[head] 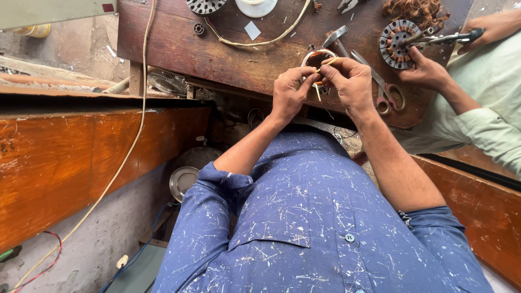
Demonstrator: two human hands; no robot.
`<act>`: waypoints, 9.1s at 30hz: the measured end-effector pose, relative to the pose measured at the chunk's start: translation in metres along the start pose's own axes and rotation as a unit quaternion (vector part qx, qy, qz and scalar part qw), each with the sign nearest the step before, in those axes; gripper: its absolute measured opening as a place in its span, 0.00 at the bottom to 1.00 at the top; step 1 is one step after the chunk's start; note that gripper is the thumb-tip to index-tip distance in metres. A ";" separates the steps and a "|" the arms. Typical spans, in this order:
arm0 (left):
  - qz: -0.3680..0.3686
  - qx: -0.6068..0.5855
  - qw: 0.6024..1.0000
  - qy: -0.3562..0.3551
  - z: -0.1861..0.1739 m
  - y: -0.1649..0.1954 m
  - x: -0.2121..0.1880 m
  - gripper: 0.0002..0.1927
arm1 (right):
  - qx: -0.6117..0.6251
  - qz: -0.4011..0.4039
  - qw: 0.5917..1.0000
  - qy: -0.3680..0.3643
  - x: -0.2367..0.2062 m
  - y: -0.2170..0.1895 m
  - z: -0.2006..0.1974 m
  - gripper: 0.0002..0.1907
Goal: The person strips insulation from a multi-colored wire using scissors, then inserts the exposed ends into a copper-wound stator component. They continue to strip and insert additional wire segments into the stator slots.
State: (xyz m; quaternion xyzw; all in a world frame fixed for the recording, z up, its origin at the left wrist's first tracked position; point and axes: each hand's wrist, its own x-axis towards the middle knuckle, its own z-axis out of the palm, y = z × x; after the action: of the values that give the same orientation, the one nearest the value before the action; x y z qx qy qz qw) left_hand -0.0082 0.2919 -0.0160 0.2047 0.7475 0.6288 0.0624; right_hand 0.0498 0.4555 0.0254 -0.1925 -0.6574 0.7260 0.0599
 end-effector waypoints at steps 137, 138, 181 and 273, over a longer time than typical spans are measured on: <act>-0.026 -0.005 0.998 -0.064 -0.001 -0.002 0.054 0.13 | -0.150 -0.064 0.986 0.029 0.041 -0.003 -0.002 0.10; -0.055 0.006 0.996 -0.075 -0.002 0.000 0.054 0.17 | -0.180 -0.090 0.979 0.036 0.041 -0.003 -0.002 0.10; -0.408 0.253 0.843 0.244 -0.118 -0.036 0.103 0.27 | -0.395 -0.251 0.867 0.173 -0.020 0.027 -0.023 0.09; -0.231 -0.410 0.880 0.055 -0.212 0.148 -0.045 0.05 | -0.383 -0.395 0.823 -0.145 -0.055 -0.069 0.160 0.42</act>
State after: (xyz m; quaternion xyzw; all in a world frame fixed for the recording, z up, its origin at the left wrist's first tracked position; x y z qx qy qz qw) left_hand -0.0082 0.0998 0.1623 -0.0530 0.4507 0.8573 0.2431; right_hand 0.0317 0.2968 0.1138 0.1834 -0.9034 0.3499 0.1667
